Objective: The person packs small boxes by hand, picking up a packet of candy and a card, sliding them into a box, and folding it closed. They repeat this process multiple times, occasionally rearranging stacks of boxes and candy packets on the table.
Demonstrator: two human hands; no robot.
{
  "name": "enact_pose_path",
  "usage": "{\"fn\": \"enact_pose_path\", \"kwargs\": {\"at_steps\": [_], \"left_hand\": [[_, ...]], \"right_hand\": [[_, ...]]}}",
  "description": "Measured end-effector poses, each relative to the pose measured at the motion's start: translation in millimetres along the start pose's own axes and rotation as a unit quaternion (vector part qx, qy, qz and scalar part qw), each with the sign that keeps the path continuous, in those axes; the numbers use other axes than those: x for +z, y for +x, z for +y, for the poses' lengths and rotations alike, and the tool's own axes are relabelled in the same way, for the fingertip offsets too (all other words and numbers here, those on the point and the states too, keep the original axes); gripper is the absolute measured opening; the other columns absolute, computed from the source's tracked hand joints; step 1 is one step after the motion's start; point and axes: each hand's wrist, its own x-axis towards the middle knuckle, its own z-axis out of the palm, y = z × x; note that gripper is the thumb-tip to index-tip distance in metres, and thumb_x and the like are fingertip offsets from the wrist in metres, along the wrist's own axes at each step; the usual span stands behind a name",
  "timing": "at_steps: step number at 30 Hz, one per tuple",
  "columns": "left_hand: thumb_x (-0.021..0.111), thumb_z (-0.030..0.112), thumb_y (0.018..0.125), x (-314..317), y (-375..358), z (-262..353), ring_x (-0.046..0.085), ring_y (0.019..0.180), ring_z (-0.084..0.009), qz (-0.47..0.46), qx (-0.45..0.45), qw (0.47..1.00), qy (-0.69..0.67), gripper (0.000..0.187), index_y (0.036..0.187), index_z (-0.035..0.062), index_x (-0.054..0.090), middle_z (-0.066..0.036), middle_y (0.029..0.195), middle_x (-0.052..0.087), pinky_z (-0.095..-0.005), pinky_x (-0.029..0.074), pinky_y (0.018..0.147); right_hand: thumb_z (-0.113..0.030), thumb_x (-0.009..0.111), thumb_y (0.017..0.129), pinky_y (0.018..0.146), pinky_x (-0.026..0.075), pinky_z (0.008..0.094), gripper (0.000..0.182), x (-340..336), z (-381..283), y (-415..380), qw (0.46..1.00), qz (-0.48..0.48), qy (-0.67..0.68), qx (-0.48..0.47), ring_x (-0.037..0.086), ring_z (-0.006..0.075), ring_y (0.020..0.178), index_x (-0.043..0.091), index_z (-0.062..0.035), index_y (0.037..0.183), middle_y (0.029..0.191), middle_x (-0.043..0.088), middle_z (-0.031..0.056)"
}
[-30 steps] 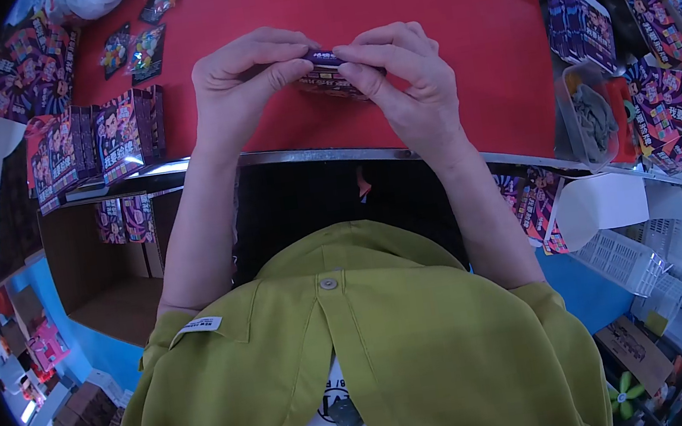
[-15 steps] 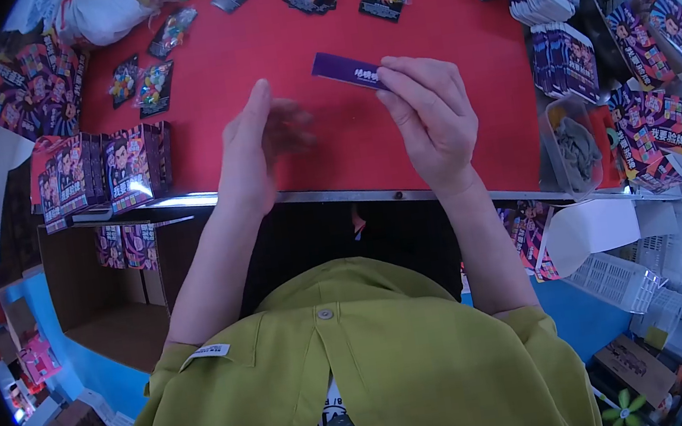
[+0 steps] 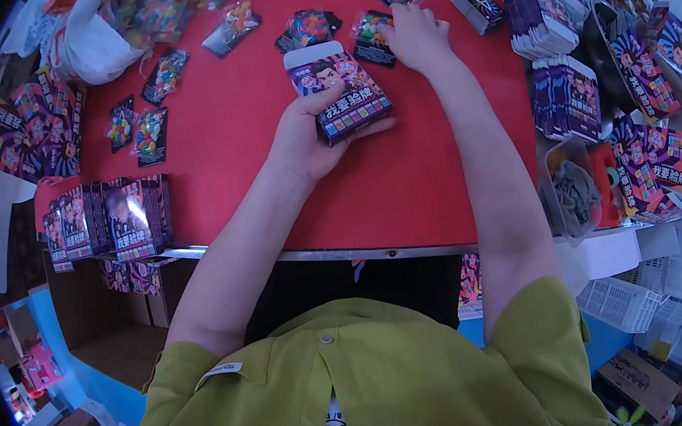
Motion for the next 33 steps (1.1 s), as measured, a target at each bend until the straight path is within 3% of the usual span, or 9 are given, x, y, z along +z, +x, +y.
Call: {"fn": "enact_pose_path", "kwargs": {"at_steps": [2,7,13,15,17,19,22,29,33], "left_hand": [[0.053,0.012,0.091,0.8,2.5,0.1,0.061,0.1,-0.0283,0.011,0.005,1.0,0.006,0.033,0.119,-0.0024,0.043,-0.015,0.11,0.057,-0.0501,0.056,0.08],[0.052,0.012,0.092,6.1,3.0,3.0,0.062,0.1,-0.0279,0.004,0.012,1.0,0.006,0.03,0.118,-0.0027,0.045,-0.015,0.11,0.057,-0.0487,0.057,0.079],[0.053,0.01,0.09,-0.3,-6.5,3.0,0.059,0.104,-0.0299,0.001,0.015,1.0,0.004,0.036,0.122,-0.0027,0.041,-0.016,0.111,0.057,-0.0504,0.055,0.083],[0.054,0.009,0.089,-5.4,-15.4,4.2,0.057,0.108,-0.0323,-0.002,0.012,1.0,-0.003,0.042,0.126,-0.0023,0.038,-0.018,0.114,0.055,-0.0523,0.054,0.085],[0.055,0.007,0.087,-7.7,-28.8,7.9,0.062,0.098,-0.0285,-0.007,-0.03,1.0,0.001,0.037,0.122,-0.0022,0.044,-0.015,0.108,0.059,-0.0426,0.058,0.074],[0.056,0.006,0.086,-8.0,-39.3,7.4,0.063,0.098,-0.0284,-0.009,-0.045,0.999,0.021,0.038,0.122,-0.0019,0.045,-0.016,0.109,0.06,-0.0417,0.058,0.074],[0.058,0.003,0.083,-5.1,-49.7,9.2,0.064,0.096,-0.0275,-0.023,-0.087,0.993,0.079,0.039,0.12,-0.0015,0.047,-0.016,0.108,0.061,-0.0404,0.057,0.075],[0.066,-0.003,0.071,-0.8,-65.3,3.8,0.064,0.097,-0.0298,-0.079,-0.112,0.983,0.122,0.055,0.123,-0.0034,0.045,-0.018,0.108,0.061,-0.0423,0.055,0.082],[0.068,-0.006,0.07,-6.5,-67.8,11.7,0.063,0.098,-0.0252,-0.08,-0.136,0.98,0.122,0.049,0.116,-0.0011,0.051,-0.015,0.108,0.062,-0.0386,0.053,0.086]], "right_hand": [[-0.039,0.058,0.087,0.096,0.035,0.0509,0.051,3.6,-2.1,7.8,1.0,-0.003,-0.009,0.0,0.046,0.0297,0.12,0.049,-0.0068,0.126,0.126,0.051,0.0142],[-0.043,0.062,0.082,0.096,0.034,0.054,0.055,4.6,0.5,23.8,0.995,-0.083,0.03,0.042,0.048,0.0307,0.118,0.052,-0.0075,0.123,0.127,0.05,0.0137],[-0.029,0.074,0.076,0.09,0.043,0.0357,0.051,7.0,12.6,20.5,0.959,-0.129,0.249,0.039,0.054,0.0259,0.106,0.053,-0.0049,0.116,0.112,0.055,0.0171],[-0.021,0.076,0.075,0.085,0.045,0.0281,0.048,-3.3,16.4,0.7,0.901,-0.119,0.417,0.01,0.055,0.0196,0.102,0.051,-0.0009,0.111,0.103,0.056,0.0138],[-0.018,0.074,0.077,0.085,0.046,0.0283,0.045,-15.8,24.0,-17.7,0.879,-0.091,0.467,-0.02,0.056,0.0176,0.1,0.05,0.0002,0.111,0.103,0.056,0.0119],[-0.014,0.072,0.079,0.085,0.046,0.0286,0.041,-27.6,22.9,-33.8,0.853,-0.065,0.516,-0.048,0.056,0.0155,0.098,0.049,0.0013,0.11,0.102,0.055,0.0099],[-0.007,0.066,0.084,0.085,0.044,0.0249,0.033,-55.2,5.8,-57.8,0.711,-0.031,0.696,-0.093,0.055,0.0127,0.098,0.047,-0.0011,0.111,0.103,0.056,0.0076],[-0.009,0.068,0.083,0.084,0.045,0.025,0.034,-52.5,-4.9,-71.8,0.764,-0.055,0.627,-0.141,0.055,0.0112,0.097,0.048,-0.0011,0.109,0.098,0.057,0.0055],[-0.01,0.069,0.081,0.086,0.043,0.0261,0.024,-69.3,-19.2,-94.5,0.792,-0.122,0.571,-0.177,0.054,0.0121,0.097,0.054,-0.0047,0.099,0.099,0.057,0.0044]]}}
